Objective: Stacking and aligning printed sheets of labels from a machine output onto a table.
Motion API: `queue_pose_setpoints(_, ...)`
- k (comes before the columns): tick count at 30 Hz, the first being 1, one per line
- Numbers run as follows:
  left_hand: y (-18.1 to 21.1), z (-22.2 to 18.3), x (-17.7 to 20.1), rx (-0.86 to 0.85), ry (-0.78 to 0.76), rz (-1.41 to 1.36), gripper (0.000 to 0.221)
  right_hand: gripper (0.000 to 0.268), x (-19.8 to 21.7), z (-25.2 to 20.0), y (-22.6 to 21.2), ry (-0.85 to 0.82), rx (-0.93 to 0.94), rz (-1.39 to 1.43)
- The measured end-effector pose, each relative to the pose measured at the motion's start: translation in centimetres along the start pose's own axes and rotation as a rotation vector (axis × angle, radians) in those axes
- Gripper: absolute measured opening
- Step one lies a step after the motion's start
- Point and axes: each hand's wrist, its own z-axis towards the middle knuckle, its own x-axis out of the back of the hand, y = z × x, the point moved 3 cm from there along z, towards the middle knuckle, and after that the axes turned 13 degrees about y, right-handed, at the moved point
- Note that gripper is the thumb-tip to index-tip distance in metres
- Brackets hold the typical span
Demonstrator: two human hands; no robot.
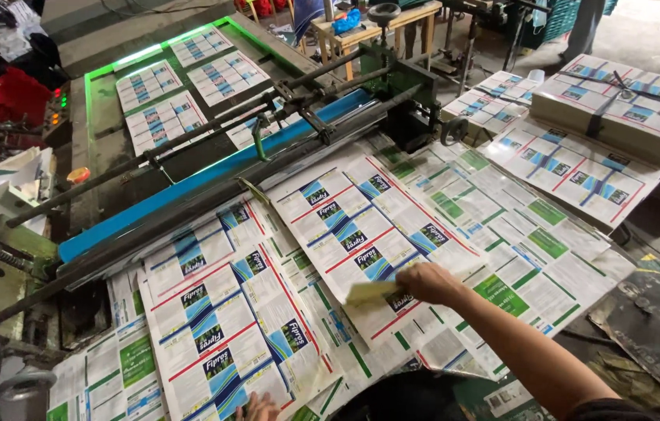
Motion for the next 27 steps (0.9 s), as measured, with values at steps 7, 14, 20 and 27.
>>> queue_pose_setpoints(7,0.7,-0.3,0.3,0.052,0.041,-0.064,0.018,0.026,2.5,-3.0,-2.8,0.623,0.294,-0.053)
queue_pose_setpoints(14,3.6,0.3,4.3,0.116,0.115,-0.121,0.016,0.03,-5.8,-5.1,0.1,0.613,0.175,-0.104)
queue_pose_setpoints(20,6.7,5.3,9.7,0.238,-0.083,-0.19,0.014,0.043,-7.9,-2.7,1.6,0.585,0.171,-0.111)
queue_pose_setpoints(27,1.3,-0.5,2.6,0.252,-0.075,-0.158,0.015,0.043,-8.4,3.8,2.4,0.61,0.18,-0.154)
